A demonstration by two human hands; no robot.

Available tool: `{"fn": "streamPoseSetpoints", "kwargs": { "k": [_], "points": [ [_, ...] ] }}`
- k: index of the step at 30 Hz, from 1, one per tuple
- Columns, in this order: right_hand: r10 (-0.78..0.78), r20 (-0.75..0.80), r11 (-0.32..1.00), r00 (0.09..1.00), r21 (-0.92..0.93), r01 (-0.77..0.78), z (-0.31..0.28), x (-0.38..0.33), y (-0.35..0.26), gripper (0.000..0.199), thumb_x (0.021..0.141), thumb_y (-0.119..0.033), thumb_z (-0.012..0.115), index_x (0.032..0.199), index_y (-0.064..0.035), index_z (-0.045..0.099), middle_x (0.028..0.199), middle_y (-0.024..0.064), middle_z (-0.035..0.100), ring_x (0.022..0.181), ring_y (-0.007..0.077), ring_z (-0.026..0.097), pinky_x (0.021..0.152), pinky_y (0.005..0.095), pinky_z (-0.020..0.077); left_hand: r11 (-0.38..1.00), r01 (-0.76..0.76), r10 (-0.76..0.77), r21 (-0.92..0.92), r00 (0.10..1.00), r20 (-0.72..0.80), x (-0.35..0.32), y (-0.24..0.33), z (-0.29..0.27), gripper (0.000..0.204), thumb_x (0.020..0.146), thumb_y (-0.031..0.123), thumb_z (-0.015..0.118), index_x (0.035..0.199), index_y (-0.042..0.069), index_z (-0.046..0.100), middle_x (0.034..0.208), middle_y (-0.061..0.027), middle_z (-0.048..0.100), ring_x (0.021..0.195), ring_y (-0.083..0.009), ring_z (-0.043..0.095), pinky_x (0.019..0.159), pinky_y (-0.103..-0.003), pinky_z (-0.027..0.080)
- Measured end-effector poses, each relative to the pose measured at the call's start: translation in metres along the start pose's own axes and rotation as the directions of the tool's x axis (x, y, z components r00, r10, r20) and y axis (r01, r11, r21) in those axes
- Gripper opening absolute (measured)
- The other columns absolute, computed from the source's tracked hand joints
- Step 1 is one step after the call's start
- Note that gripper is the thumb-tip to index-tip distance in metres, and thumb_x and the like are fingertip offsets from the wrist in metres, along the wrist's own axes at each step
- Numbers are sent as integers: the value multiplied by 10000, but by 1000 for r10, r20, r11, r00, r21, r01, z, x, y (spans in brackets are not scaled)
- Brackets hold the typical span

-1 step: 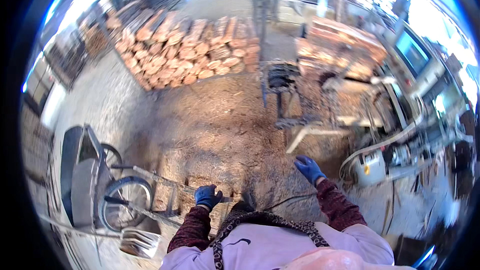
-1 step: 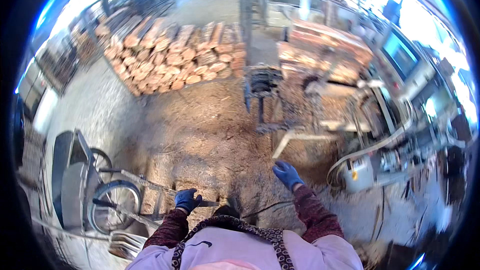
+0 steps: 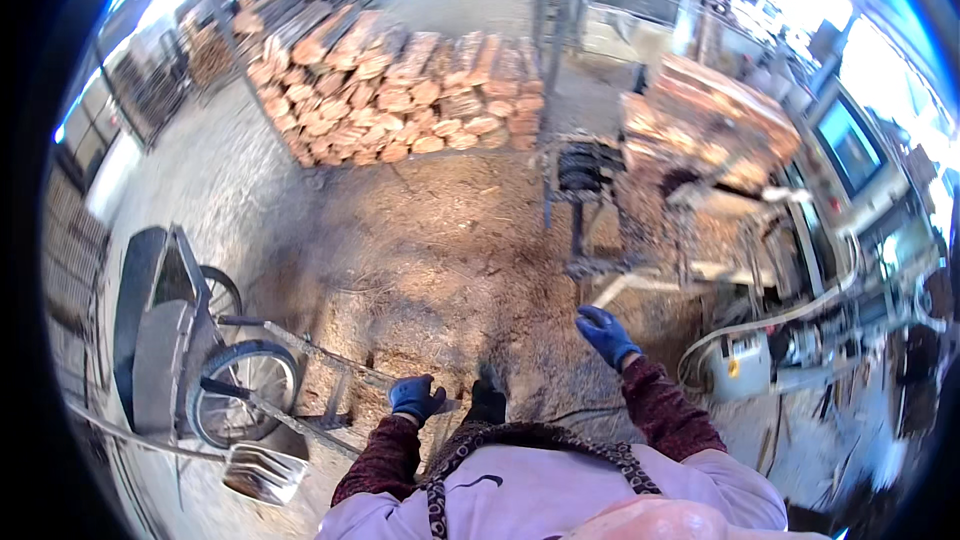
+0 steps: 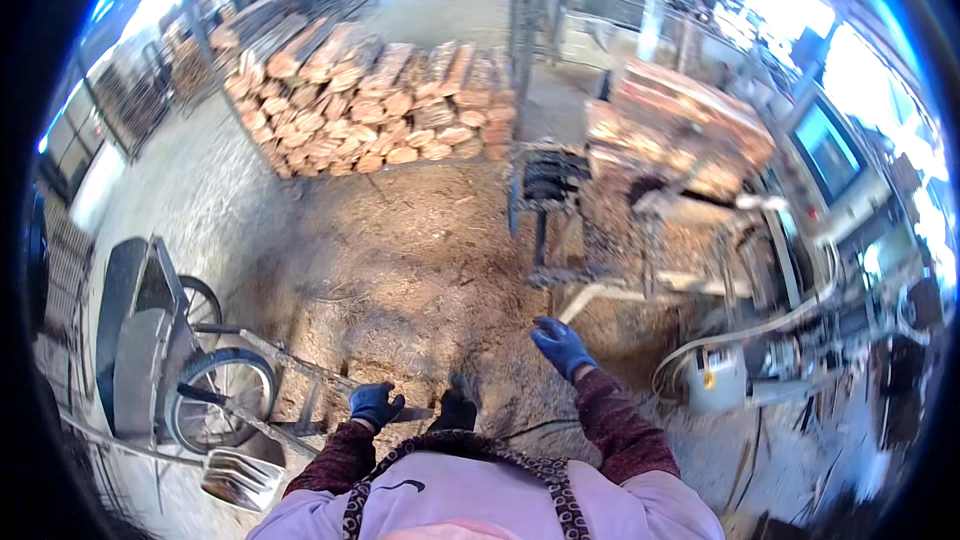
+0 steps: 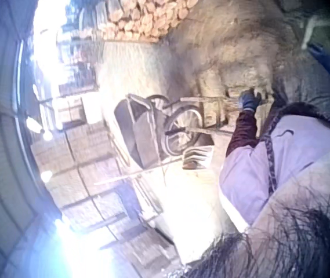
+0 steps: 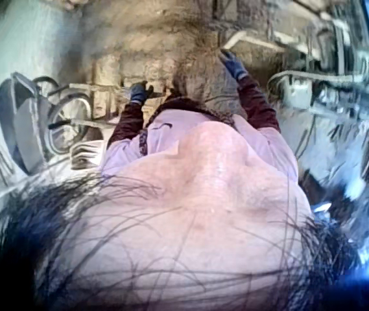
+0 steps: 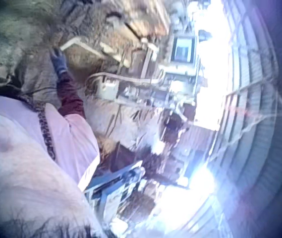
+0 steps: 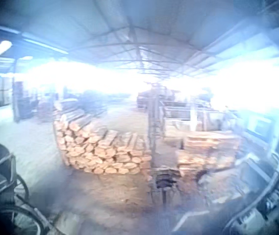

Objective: The person picks up wooden planks from the floor and stacks them on a pile. They then carry the stacked planks to a machine and place them on the conveyor belt.

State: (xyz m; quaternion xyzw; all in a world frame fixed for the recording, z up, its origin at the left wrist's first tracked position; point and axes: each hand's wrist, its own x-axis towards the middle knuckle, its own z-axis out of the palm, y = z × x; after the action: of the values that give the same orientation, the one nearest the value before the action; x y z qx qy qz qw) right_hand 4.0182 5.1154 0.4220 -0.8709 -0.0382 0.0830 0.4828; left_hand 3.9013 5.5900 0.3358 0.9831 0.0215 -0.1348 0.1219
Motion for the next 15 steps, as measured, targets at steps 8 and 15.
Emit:
{"fn": "streamPoseSetpoints", "kwargs": {
  "k": [8,15],
  "points": [
    [159,621,956,768,-291,37,83,163,-113,625,979,-445,661,1417,-8,562,1372,192,630,1269,262,600,1087,382,459,807,461,-261,-368,838,479,85,-113,79,590,833,609,676,1137,113,768,1168,-201,725,1097,-366,694,952,-455,540],
    [202,756,965,622,-44,-260,97,370,-105,601,1009,-411,638,1442,-8,537,1389,139,615,1271,215,569,1097,340,436,733,418,-159,-536,872,462,233,-168,31,574,839,535,698,1118,37,755,1156,-225,724,1116,-362,685,961,-431,531]
  ]
}}
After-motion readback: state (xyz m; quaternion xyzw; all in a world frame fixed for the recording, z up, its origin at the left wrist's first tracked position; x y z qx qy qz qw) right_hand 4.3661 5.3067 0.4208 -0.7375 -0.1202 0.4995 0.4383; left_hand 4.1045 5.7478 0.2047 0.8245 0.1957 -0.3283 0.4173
